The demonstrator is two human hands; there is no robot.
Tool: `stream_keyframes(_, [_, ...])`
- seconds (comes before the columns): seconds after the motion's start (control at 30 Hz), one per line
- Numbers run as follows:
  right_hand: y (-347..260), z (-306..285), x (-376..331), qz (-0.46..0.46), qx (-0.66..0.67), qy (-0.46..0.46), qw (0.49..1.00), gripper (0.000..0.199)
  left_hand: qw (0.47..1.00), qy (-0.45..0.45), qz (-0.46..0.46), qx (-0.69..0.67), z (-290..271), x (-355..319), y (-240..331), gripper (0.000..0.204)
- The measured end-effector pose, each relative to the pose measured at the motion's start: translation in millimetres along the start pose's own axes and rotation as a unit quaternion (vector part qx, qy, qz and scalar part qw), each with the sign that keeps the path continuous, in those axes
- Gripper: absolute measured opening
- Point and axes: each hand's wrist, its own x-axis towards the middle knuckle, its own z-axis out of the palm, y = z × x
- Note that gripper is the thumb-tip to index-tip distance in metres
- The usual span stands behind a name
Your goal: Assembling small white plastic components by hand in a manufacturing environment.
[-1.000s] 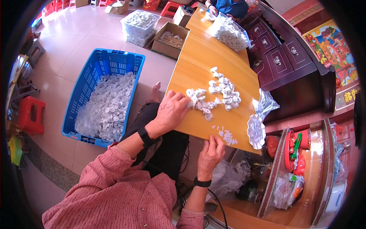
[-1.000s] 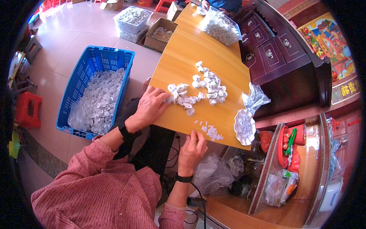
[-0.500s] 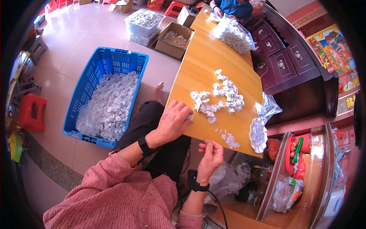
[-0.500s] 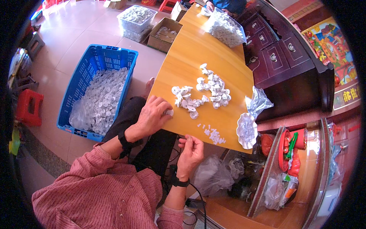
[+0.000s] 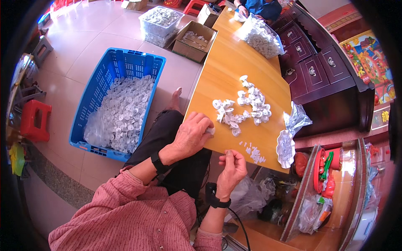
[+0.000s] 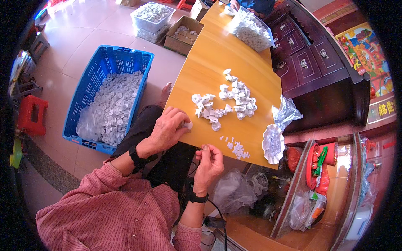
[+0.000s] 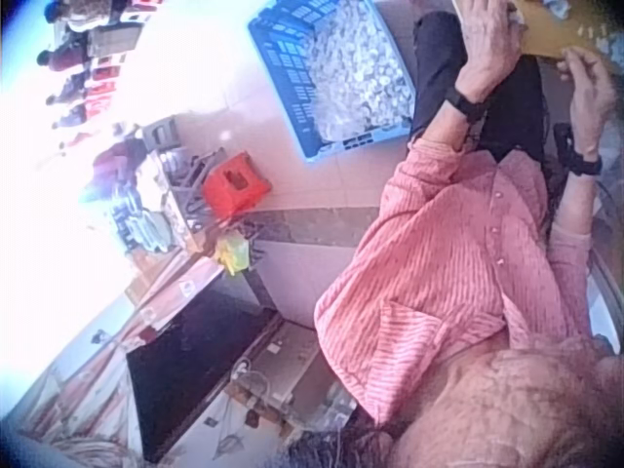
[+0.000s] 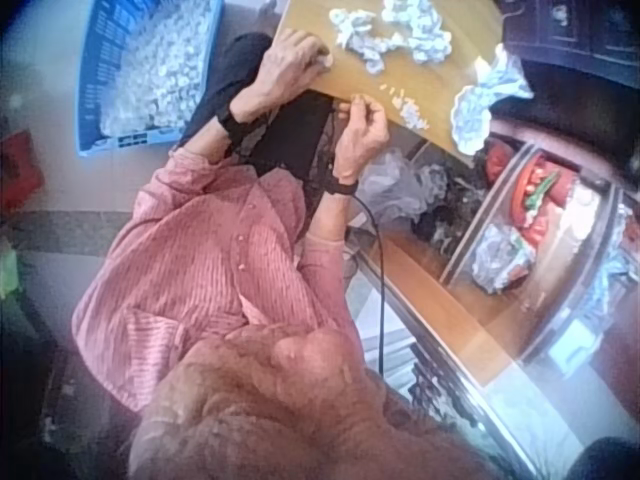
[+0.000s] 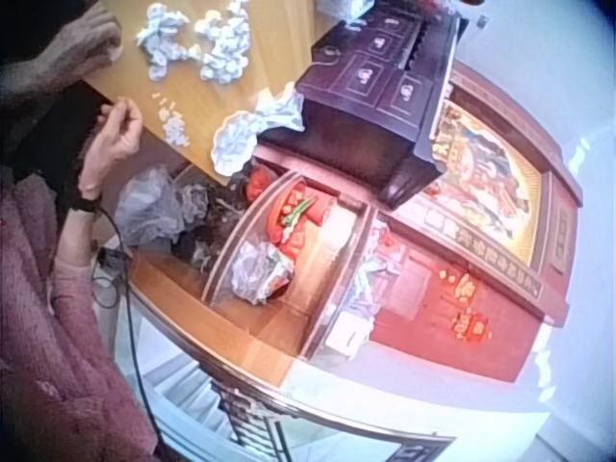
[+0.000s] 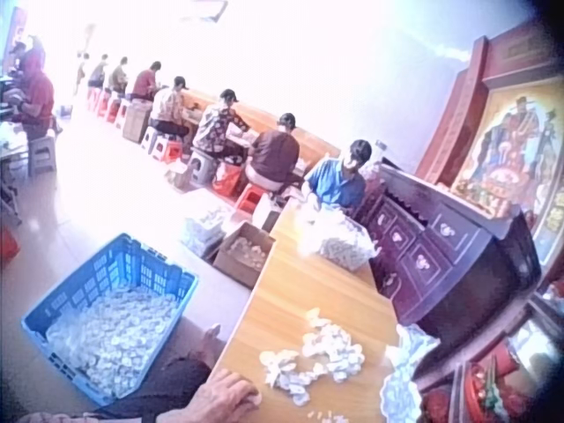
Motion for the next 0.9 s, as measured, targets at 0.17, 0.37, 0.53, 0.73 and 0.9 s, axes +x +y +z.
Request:
stream_keyframes(0.17, [1.4, 2.3, 0.3, -0.005, 0.004, -0.004, 1.000, 0.008, 0.996, 0.015, -0.037, -0.076, -0.8, -7.8, 6.4, 0.027])
stream_keyframes(0.37, [-4.1, 4.0, -5.0, -0.004, 0.026, -0.029, 0.999, 0.007, 0.856, -0.057, -0.237, -0.457, -3.8, -25.4, 17.0, 0.018])
stream_keyframes(0.53, [-10.8, 5.9, -7.8, -0.006, 0.043, -0.034, 0.998, 0.007, 0.751, -0.103, -0.270, -0.594, -7.3, -37.2, 17.9, 0.026])
stream_keyframes(0.73, [-10.9, 5.3, -9.8, -0.010, 0.003, -0.040, 0.999, 0.009, 0.730, -0.137, -0.279, -0.608, -8.4, -39.5, 14.4, 0.028])
stream_keyframes(0.9, [-6.6, 3.2, -8.8, -0.029, -0.031, -0.070, 0.997, 0.009, 0.741, -0.171, -0.277, -0.588, -6.3, -41.8, 11.7, 0.028])
